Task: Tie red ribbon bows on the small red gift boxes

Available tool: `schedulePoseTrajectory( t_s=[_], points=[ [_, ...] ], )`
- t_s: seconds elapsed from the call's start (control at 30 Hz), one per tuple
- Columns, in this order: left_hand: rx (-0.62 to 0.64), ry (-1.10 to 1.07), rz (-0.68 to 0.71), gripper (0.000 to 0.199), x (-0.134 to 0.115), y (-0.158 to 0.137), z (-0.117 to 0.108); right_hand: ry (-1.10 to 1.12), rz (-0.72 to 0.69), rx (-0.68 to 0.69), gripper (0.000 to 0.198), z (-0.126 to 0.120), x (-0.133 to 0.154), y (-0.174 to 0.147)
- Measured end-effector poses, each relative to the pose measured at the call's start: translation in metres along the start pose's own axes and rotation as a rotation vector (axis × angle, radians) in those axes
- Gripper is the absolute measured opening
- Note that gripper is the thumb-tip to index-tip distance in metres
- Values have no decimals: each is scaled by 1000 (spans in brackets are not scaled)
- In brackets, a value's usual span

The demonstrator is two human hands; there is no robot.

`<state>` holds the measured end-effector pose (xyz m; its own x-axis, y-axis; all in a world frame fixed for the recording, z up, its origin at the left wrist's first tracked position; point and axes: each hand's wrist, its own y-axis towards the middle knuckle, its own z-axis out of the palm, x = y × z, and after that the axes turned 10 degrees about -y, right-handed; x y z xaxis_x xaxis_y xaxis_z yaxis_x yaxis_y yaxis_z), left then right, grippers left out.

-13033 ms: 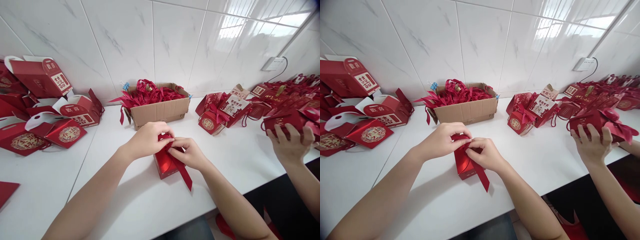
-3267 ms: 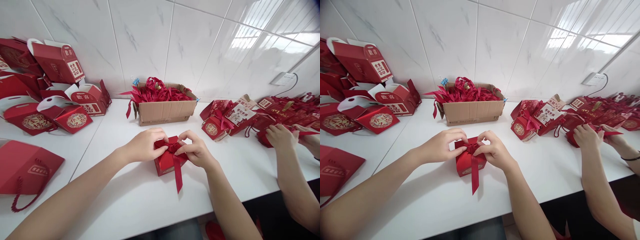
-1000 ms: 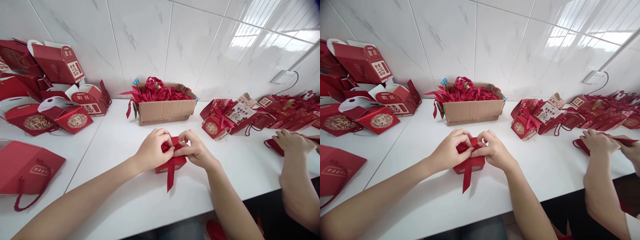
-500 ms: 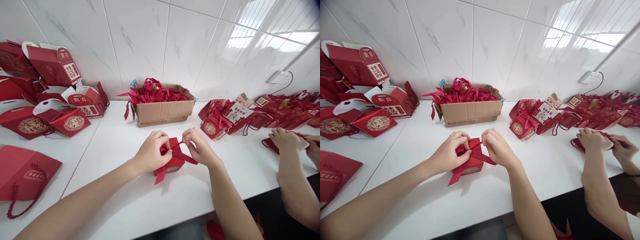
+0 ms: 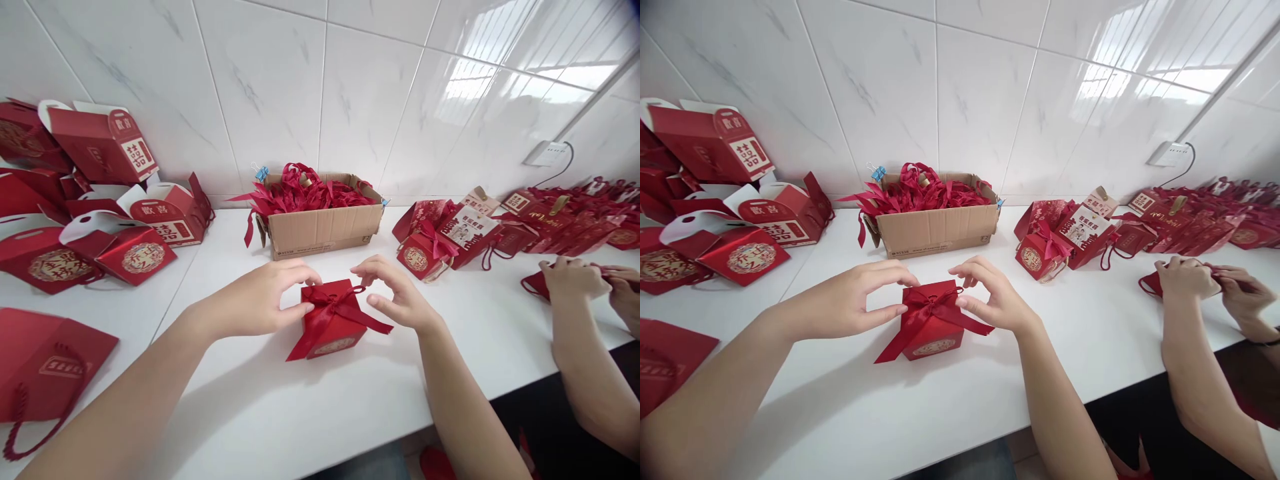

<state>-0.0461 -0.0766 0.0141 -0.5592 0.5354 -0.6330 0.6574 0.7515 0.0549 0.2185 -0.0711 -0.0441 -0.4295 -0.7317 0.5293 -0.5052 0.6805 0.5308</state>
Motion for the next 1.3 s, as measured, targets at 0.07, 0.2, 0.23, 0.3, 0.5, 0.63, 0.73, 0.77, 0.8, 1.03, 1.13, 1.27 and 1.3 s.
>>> schedulePoseTrajectory(
  t_s=[0.07,0.2,0.23,0.3,0.5,0.63,0.73,0.77,0.8,1.03,1.13,1.27,1.3],
  points=[
    [30,30,-1,23,1,1,0,-53,25,101,37,-6,-1,1],
    [13,74,-11,19,3,7,6,-141,-23,130,29,-7,3,5],
    [8,80,-10,19,4,8,7,-160,-61,88,24,-5,5,7],
    [4,84,-5,19,6,10,8,-195,-132,18,16,3,10,9],
    [-2,63,-19,25,6,11,8,-245,-89,-104,7,33,22,15],
    [10,48,-11,23,6,11,7,-237,-5,-171,8,42,20,11],
    [21,45,20,19,7,10,6,-217,-11,-146,6,41,17,6],
    [16,44,32,18,7,10,6,-210,-17,-137,6,40,17,5],
    [9,44,45,17,8,10,6,-203,-23,-133,7,39,16,4],
    [-47,64,97,15,10,11,11,-189,-32,-129,4,40,16,1],
    [-58,80,90,16,11,11,13,-191,-22,-121,10,41,17,1],
    [-67,100,85,17,12,11,14,-193,-30,-112,12,42,16,2],
    [-68,103,86,17,12,11,14,-194,-31,-109,10,41,16,2]
  ],
)
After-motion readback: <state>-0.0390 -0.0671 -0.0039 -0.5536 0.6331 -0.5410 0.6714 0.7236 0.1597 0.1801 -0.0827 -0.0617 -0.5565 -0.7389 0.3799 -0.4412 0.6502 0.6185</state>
